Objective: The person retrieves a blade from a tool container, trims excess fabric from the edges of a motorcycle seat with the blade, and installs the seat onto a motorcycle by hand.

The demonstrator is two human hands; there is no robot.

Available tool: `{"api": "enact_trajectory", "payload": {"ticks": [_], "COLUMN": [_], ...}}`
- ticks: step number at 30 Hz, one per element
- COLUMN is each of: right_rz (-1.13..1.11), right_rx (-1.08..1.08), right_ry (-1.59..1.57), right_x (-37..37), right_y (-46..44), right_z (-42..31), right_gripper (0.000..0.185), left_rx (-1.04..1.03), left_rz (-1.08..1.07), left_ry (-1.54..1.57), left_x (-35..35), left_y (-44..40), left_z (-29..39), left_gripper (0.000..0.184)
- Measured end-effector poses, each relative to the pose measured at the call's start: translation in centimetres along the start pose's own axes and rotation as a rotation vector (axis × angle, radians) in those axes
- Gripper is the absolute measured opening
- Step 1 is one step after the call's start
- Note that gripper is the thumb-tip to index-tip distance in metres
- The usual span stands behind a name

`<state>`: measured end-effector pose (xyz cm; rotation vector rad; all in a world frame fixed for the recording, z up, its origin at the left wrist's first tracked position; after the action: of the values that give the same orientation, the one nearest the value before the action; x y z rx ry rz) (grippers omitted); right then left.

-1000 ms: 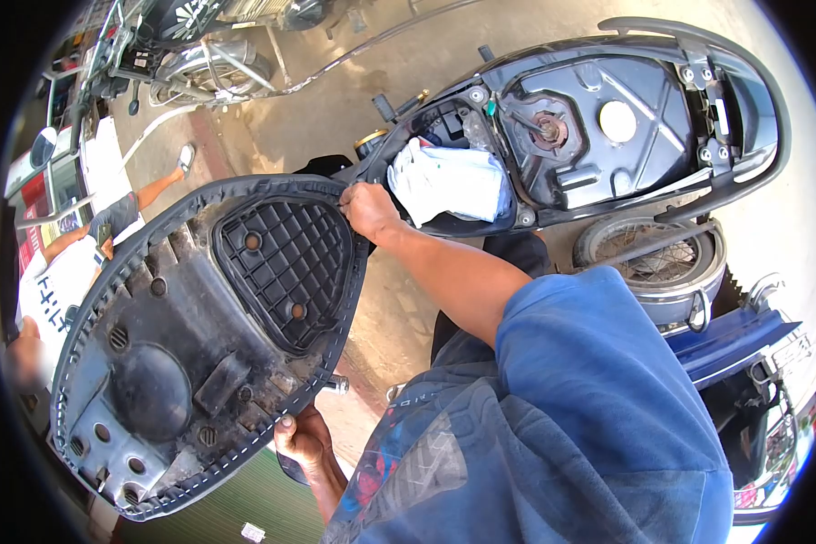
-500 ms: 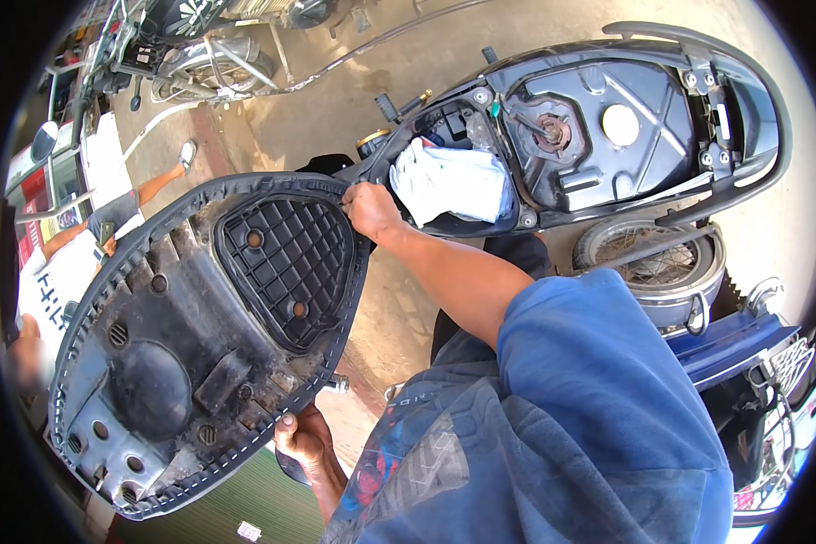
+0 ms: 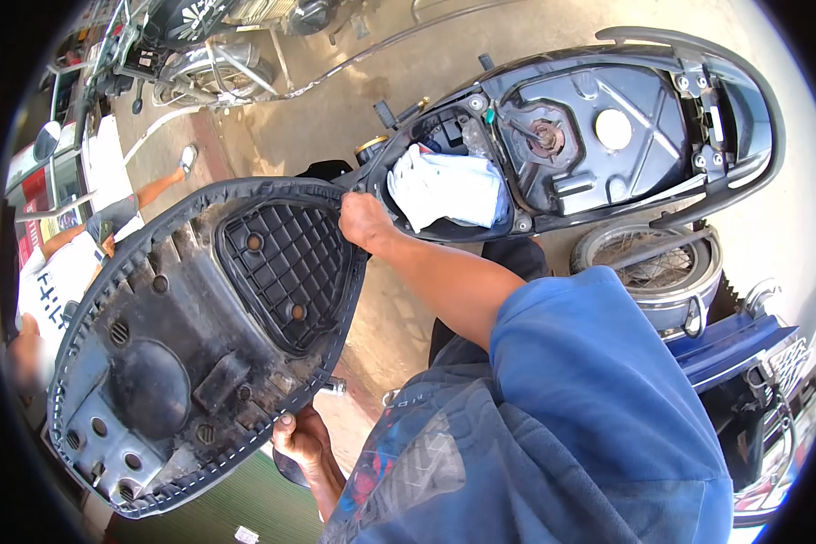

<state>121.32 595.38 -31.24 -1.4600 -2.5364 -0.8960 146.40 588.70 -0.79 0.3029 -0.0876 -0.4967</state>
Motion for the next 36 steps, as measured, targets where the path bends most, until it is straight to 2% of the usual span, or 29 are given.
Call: {"api": "enact_trajectory", "payload": {"ticks": [4, 12, 16, 25, 30, 36], "right_rz": [0.030, 0.000, -0.011, 0.106, 0.088, 0.068], "right_rx": [0.041, 0.189, 0.181, 0.178, 0.196, 0.191], "right_ry": [-0.065, 0.082, 0.131, -0.055, -0.009, -0.016], "right_x": [0.8, 1.2, 1.0, 1.2, 1.5, 1.6], "right_y": [0.7, 1.7, 1.8, 1.4, 1.6, 1.6], "right_z": [-0.1, -1.8, -1.9, -0.6, -0.9, -0.8], "right_gripper": [0.017, 0.020, 0.020, 0.014, 0.013, 0.013], "left_rx": [0.024, 0.033, 0.013, 0.035, 0.025, 0.054], "left_rz": [0.000, 0.007, -0.019, 0.004, -0.004, -0.041], "left_ry": [-0.002, 0.009, -0.005, 0.008, 0.002, -0.021], "left_x": [0.6, 0.8, 0.7, 0.7, 0.1, 1.6], "left_y": [0.0, 0.0, -0.5, -0.3, -0.4, -0.6], "left_z": [-0.3, -0.4, -0.3, -0.3, -0.1, -0.5], "left_gripper": [0.071, 0.070, 0.072, 0.075, 0.076, 0.069]}}
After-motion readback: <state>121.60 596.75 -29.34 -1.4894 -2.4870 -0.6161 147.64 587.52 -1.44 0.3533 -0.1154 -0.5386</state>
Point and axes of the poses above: each hand's wrist, its own y-axis away from the middle knuckle, its own x-axis out of the back of the hand, z = x × y, the point moved 9 cm from there along -y, towards the middle knuckle, and after that the axes turned 6 degrees about z, right-handed, at the moved point
